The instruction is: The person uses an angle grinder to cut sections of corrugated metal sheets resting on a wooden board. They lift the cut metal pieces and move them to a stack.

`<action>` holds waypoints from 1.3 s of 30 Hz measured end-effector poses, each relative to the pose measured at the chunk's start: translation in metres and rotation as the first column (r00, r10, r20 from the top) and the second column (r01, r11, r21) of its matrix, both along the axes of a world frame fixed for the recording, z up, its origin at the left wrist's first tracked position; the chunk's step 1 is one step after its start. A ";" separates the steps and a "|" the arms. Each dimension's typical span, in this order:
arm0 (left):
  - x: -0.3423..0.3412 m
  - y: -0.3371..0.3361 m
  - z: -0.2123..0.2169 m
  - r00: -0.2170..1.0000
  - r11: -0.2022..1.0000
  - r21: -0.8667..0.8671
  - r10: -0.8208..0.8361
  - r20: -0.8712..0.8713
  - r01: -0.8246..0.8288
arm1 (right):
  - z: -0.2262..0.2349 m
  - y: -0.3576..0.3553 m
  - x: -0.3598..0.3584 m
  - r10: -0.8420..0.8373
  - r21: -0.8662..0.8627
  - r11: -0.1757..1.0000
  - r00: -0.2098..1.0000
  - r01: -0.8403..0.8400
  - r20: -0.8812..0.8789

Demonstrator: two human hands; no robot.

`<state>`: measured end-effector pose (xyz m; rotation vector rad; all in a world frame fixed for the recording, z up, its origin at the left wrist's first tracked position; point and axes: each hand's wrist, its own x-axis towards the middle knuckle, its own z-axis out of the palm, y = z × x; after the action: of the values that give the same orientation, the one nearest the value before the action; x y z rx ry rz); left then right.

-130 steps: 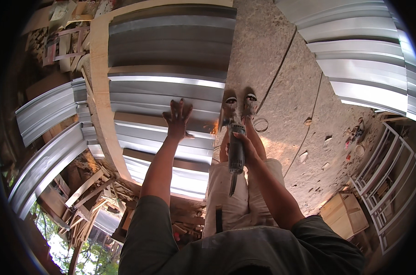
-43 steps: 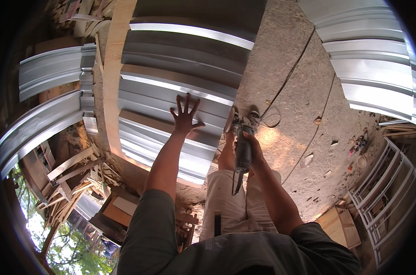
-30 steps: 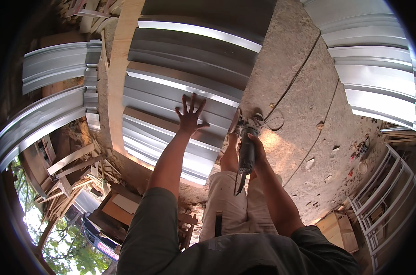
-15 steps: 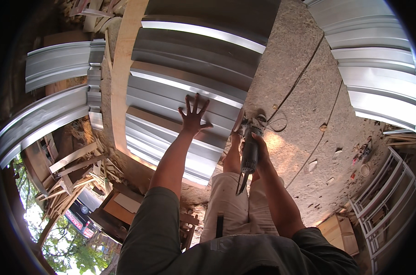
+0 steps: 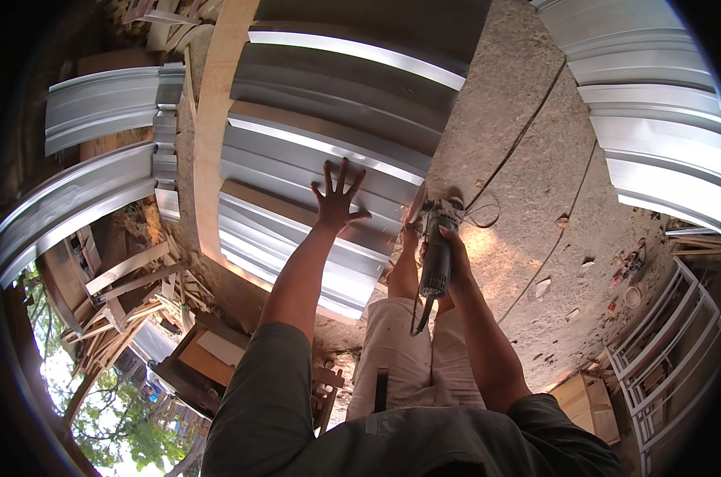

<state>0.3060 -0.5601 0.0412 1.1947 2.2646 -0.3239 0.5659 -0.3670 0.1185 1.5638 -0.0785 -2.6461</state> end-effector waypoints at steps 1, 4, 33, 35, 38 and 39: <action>0.000 0.000 0.000 1.000 1.000 0.010 0.001 0.000 -0.001 | 0.000 -0.001 0.001 -0.009 -0.005 1.000 1.000 0.009 -0.005; 0.000 -0.001 -0.001 1.000 1.000 0.027 0.003 -0.007 -0.003 | -0.002 -0.005 0.003 -0.003 -0.003 1.000 1.000 0.003 0.008; 0.000 0.000 -0.002 1.000 1.000 0.002 -0.005 -0.014 0.005 | 0.007 -0.065 0.038 -0.054 -0.227 0.972 0.998 0.059 0.027; 0.000 -0.001 -0.003 0.999 1.000 0.004 -0.015 -0.034 0.015 | 0.009 -0.068 0.039 -0.047 -0.248 0.968 0.999 0.049 0.014; 0.001 -0.002 -0.005 0.999 1.000 0.000 -0.021 -0.041 0.021 | 0.014 -0.073 0.040 -0.039 -0.214 0.976 0.999 0.044 0.026; 0.001 -0.001 -0.005 0.999 1.000 -0.002 -0.022 -0.039 0.022 | 0.012 -0.075 0.043 -0.043 -0.220 0.974 0.999 0.045 0.018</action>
<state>0.3075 -0.5609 0.0366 1.2233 2.2859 -0.3603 0.6090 -0.4422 0.1310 1.5231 -0.3977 -2.5546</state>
